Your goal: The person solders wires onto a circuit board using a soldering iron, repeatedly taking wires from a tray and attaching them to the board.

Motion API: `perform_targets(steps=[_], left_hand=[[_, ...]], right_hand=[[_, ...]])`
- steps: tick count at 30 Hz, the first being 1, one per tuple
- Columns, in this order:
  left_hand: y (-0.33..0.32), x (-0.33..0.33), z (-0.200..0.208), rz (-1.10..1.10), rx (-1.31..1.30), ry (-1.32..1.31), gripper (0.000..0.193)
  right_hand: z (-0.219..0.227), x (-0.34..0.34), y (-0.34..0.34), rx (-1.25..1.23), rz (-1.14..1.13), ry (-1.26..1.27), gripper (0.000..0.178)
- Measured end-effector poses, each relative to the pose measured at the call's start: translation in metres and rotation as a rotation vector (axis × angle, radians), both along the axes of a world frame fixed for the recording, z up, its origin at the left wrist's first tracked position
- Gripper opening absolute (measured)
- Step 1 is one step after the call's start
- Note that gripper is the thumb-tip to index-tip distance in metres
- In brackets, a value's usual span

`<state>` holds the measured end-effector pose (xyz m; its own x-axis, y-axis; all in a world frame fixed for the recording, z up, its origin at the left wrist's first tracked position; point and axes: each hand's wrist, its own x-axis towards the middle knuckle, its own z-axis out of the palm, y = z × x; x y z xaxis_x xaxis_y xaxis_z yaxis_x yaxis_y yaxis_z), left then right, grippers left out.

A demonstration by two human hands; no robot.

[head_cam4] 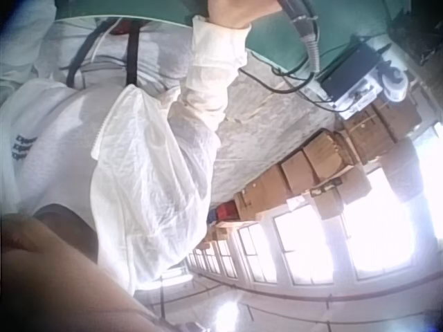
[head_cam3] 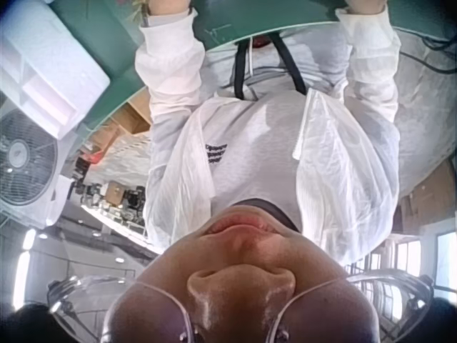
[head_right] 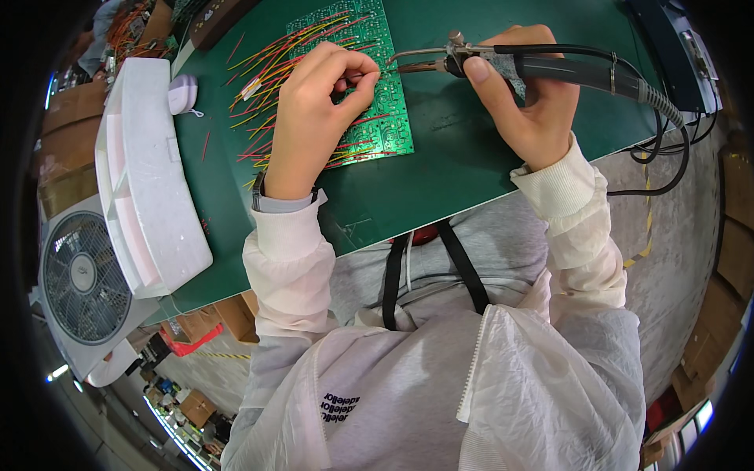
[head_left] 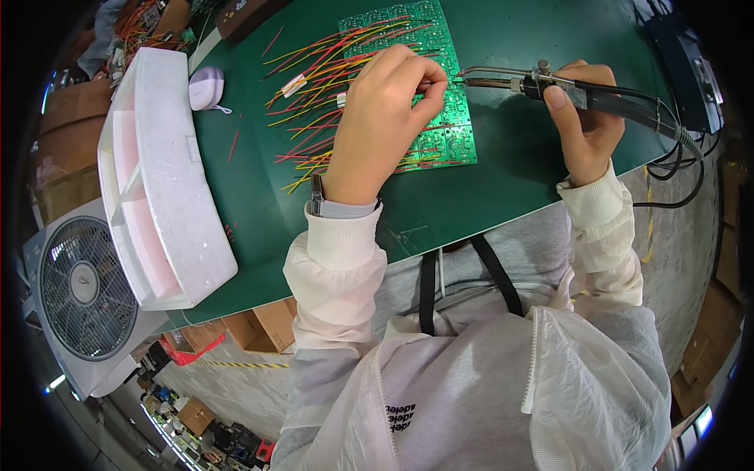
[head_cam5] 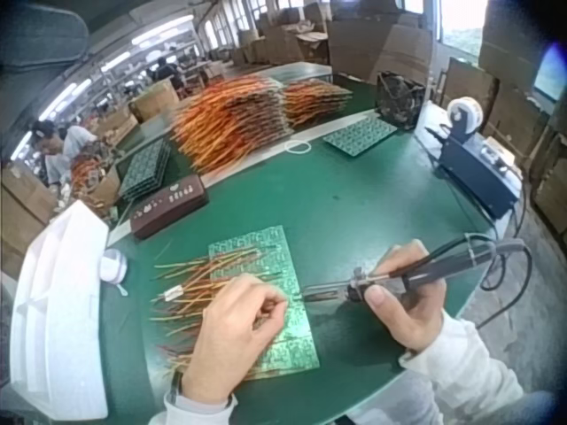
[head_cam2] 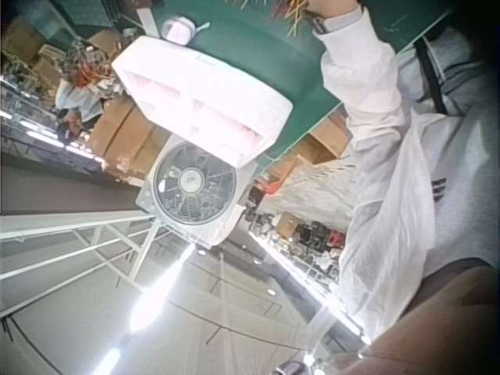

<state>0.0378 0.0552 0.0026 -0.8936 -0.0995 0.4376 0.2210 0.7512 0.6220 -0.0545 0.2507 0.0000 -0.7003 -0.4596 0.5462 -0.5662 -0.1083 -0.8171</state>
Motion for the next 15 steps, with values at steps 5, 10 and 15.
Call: perform_targets(steps=[5,10,15], left_hand=[[0.0001,-0.0002,-0.0009,0.001,-0.022,0.003,0.009],[-0.0007,-0.0001,-0.0008,-0.002,-0.031,0.007,0.009],[-0.0009,-0.0006,-0.0011,-0.007,-0.024,0.017,0.010]], right_hand=[[-0.0011,0.0001,-0.0002,0.002,-0.005,0.035,0.018],[-0.0025,0.0004,0.0003,0.002,-0.015,0.041,0.018],[-0.0017,0.0012,-0.0002,-0.034,-0.016,0.025,0.020]])
